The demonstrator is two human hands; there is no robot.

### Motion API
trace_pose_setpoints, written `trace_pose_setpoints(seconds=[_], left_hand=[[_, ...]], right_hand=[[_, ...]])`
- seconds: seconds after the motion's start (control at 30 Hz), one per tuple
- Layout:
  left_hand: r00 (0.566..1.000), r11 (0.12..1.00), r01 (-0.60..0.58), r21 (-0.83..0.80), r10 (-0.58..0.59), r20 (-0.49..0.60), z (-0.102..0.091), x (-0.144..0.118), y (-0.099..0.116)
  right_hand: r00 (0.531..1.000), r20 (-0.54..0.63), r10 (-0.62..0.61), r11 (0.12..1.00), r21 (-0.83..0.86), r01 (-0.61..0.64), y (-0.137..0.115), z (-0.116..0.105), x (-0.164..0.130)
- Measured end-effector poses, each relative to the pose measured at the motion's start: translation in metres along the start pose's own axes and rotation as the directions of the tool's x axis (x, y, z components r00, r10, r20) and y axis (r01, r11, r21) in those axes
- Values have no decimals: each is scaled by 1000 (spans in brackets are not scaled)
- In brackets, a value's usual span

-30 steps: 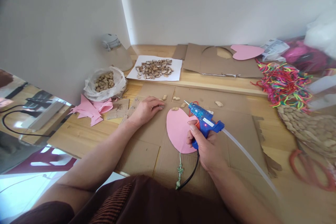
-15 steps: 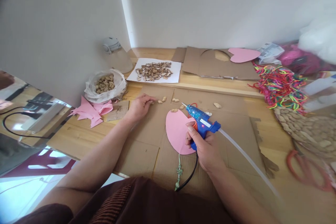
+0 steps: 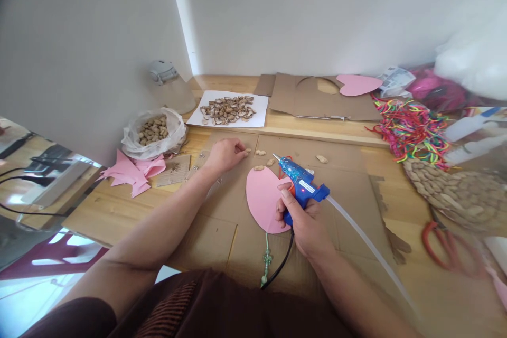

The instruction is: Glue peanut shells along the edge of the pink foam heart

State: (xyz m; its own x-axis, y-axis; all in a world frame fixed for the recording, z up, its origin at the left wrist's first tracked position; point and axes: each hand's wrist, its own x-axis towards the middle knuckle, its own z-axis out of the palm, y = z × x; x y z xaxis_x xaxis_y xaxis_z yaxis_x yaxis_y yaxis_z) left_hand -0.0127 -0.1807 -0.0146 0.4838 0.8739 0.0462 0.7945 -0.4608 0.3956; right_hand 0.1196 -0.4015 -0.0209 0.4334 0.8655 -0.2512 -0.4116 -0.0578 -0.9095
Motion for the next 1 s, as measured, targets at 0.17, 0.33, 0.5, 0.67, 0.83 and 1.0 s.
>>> trace_pose_setpoints(seconds=[0.17, 0.33, 0.5, 0.67, 0.83, 1.0], left_hand=[[996, 931, -86, -354, 68, -63, -11, -17, 0], [975, 325, 172, -930, 81, 209, -21, -49, 4], [890, -61, 422, -905, 219, 400, -19, -66, 4], [919, -15, 348, -937, 205, 338, -14, -65, -1], [993, 560, 45, -827, 66, 99, -11, -60, -9], [984, 940, -111, -323, 60, -165, -3, -49, -22]], right_hand=[[1000, 21, -15, 1000, -9, 16, 3, -2, -2], [997, 65, -45, 997, -61, 49, 6, -5, -4], [991, 102, -91, 990, -97, 101, 7, -7, -6], [991, 92, -102, 986, -120, 113, 7, -8, -4], [993, 68, -92, 985, -141, 101, 6, -8, -5], [995, 53, -88, 984, -151, 95, 4, -6, -4]])
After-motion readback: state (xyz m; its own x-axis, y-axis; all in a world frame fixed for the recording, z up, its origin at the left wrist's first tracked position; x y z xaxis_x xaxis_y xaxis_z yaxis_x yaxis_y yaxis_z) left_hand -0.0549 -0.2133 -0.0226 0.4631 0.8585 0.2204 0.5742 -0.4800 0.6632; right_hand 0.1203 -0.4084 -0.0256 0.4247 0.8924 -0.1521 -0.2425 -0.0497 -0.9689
